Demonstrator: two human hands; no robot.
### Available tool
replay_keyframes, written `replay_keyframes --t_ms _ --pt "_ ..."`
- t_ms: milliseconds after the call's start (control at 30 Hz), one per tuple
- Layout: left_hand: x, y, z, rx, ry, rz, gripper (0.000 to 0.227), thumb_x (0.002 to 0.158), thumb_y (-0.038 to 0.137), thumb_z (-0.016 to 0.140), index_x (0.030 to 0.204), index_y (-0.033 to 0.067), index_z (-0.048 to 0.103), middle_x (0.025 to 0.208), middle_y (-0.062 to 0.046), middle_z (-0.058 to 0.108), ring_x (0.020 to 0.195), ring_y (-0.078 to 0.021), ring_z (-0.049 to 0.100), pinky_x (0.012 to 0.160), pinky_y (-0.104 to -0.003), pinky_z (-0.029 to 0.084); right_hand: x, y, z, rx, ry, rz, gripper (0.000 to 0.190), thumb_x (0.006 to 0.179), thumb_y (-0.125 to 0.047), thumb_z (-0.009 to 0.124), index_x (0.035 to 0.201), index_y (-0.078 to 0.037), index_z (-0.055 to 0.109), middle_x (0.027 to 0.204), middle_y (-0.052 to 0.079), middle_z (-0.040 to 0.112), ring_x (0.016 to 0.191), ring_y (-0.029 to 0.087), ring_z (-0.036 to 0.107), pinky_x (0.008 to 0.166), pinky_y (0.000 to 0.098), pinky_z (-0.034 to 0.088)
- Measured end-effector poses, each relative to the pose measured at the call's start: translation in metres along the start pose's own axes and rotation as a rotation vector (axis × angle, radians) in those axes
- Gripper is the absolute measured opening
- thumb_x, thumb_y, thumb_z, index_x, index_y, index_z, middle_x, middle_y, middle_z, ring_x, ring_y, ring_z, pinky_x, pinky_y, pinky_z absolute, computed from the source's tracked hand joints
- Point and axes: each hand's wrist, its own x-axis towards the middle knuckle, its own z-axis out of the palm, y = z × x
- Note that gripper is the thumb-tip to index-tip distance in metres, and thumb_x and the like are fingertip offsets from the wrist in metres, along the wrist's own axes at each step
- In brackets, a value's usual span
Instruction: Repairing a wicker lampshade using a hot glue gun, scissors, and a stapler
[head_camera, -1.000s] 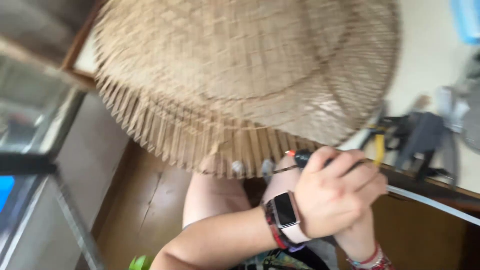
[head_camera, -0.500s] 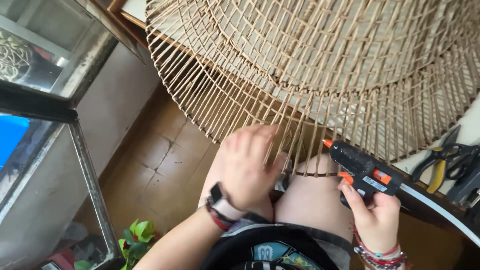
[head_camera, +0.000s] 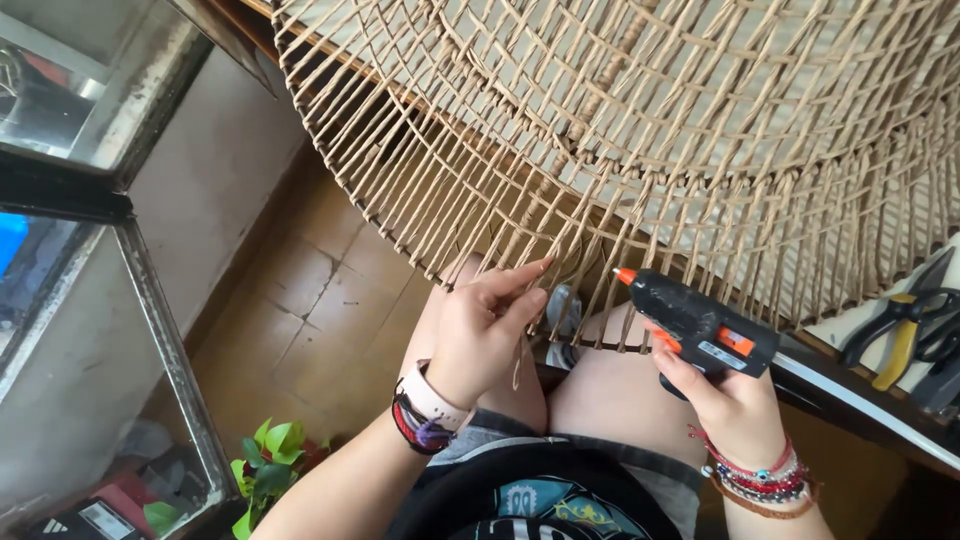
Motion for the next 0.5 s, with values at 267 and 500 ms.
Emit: replay_keyframes --t_ms 267,500 --pt "-0.008 -0.034 0.024 -1.0 0.037 -0.41 0.041 0.093 0.001 0.068 0.133 -0.0086 0.066 0.086 -0.014 0.07 0.074 -0.0195 0.064 0.076 -0.03 0.058 0.027 -0.017 0.012 -0.072 -0.223 0.014 0.021 0.091 -0.017 0.069 0.109 -0.007 0.07 0.102 0.003 0.071 0.093 0.016 0.068 0.086 0.0293 0.054" --pt "-0.01 -0.028 0.024 -1.013 0.052 -0.412 0.041 0.095 0.004 0.067 0.134 -0.0082 0.066 0.094 -0.013 0.072 0.073 -0.016 0.058 0.069 -0.026 0.055 0.025 0.007 0.016 -0.116 -0.169 0.226 0.023 0.09 -0.019 0.07 0.104 -0.004 0.08 0.101 0.004 0.082 0.092 0.015 0.074 0.088 0.0291 0.057"
